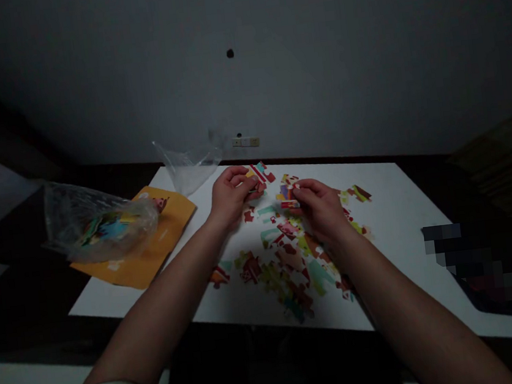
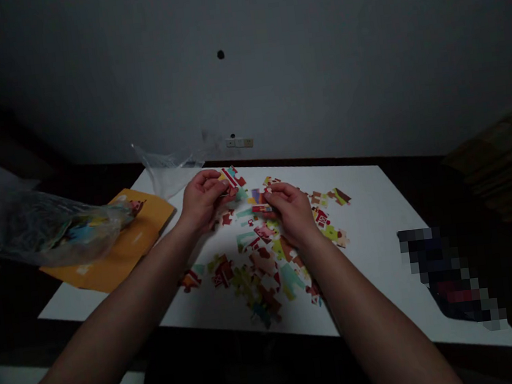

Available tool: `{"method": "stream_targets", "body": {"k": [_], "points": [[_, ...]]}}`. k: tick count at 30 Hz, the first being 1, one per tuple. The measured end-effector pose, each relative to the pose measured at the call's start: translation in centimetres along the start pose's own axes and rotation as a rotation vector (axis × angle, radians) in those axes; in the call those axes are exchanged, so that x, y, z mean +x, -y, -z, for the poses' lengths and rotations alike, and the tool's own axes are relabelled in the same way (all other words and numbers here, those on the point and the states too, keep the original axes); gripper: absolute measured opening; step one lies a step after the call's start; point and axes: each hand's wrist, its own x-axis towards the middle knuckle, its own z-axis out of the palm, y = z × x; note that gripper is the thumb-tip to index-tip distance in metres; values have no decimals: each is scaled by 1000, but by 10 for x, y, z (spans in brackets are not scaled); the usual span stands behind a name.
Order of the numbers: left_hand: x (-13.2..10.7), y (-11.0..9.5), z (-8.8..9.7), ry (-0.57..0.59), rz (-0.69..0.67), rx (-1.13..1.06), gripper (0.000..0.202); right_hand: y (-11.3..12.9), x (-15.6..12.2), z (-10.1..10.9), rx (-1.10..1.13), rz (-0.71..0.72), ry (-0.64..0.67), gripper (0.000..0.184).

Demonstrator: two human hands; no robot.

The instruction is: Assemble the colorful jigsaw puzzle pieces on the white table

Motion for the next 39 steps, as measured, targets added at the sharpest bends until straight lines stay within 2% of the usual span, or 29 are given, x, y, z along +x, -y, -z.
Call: {"method": "stream_targets", "body": {"k": [3,7,10,15,24,32,39], "points": [[0,17,4,-24,44,-19,63,-1,1,5,-7,33,-18,40],[-8,26,6,13,65,2,49,-1,3,5,-12,63,-21,37],[-11,25,3,48,36,-16,39,1,3,3,-32,90,-12,35],[-14,23,-1,94,16,-8,36,3,1,0,-55,121,-1,34],[-9,18,0,24,34,-46,38,-10,2,-1,-44,111,40,45],[-7,15,2,38,45,-71,39,-10,-6,-6,-201,96,178,25],[-8,15,5,53,62,-26,38,-13,-13,-7,-211,-55,236,30]]}}
